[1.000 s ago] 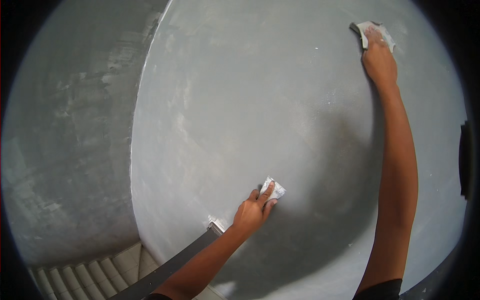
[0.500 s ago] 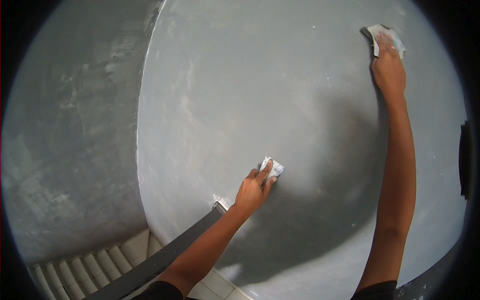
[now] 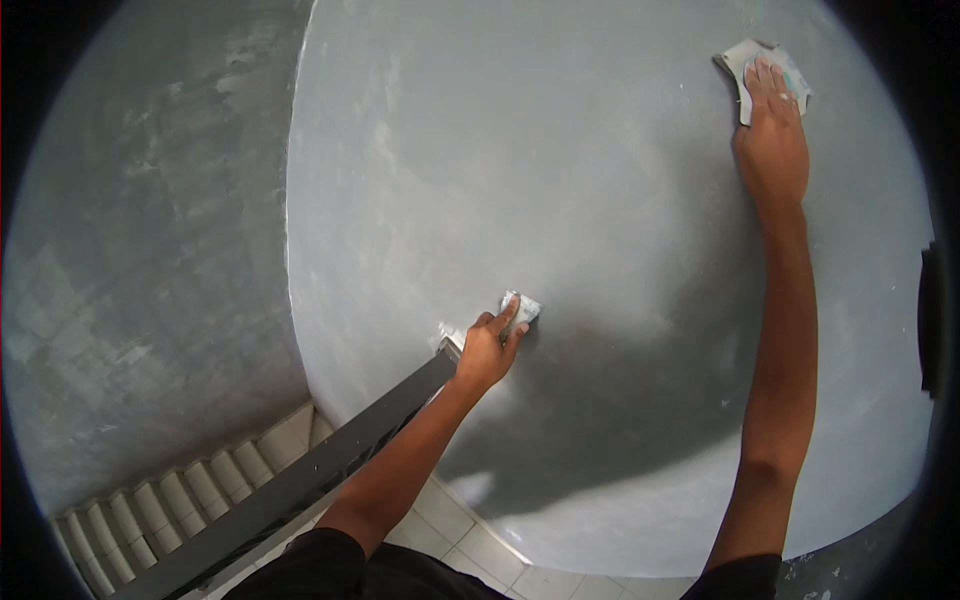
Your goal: The person applies wall putty to a wall surface and smooths it over using spatulas.
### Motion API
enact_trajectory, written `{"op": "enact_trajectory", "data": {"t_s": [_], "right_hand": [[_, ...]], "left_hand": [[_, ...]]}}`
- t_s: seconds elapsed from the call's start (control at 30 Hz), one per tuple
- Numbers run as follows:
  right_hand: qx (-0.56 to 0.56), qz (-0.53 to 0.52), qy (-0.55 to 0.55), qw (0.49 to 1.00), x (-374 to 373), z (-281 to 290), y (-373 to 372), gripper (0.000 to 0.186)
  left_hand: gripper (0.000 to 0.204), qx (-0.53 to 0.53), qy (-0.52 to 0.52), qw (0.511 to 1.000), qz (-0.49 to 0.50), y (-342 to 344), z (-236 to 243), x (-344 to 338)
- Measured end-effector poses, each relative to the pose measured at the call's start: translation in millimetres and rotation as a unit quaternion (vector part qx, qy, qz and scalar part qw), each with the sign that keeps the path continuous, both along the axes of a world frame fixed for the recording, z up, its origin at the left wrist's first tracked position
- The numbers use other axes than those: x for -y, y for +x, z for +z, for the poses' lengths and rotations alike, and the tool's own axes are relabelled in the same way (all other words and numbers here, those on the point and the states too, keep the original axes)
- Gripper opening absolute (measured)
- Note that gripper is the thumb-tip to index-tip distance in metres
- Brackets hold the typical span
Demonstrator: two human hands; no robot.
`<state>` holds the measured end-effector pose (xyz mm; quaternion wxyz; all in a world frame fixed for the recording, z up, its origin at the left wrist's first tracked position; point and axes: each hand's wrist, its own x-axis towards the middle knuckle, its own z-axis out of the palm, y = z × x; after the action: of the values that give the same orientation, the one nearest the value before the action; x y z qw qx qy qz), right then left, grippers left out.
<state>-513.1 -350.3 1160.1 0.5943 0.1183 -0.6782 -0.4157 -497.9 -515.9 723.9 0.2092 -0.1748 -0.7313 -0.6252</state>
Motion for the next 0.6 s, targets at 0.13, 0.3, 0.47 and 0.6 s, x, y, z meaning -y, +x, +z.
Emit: {"op": "enact_trajectory", "data": {"t_s": [0.13,0.3,0.47,0.6], "right_hand": [[0.152,0.067,-0.046,0.985,30,-156,-19,0.053],[0.375,0.050,-0.008,0.926,-7,-284,26,0.056],[0.066,0.017,-0.032,0.997,-20,-101,57,0.045],[0.009,0.010,-0.173,0.985,4,-104,39,0.046]], "left_hand": [[0.046,0.001,-0.001,0.999,0.033,2,-24,11],[0.045,0.212,0.125,0.969,0.017,3,-37,58],[0.046,0.234,0.154,0.957,0.082,1,-32,101],[0.046,0.225,0.165,0.959,0.044,20,-6,82]]}}
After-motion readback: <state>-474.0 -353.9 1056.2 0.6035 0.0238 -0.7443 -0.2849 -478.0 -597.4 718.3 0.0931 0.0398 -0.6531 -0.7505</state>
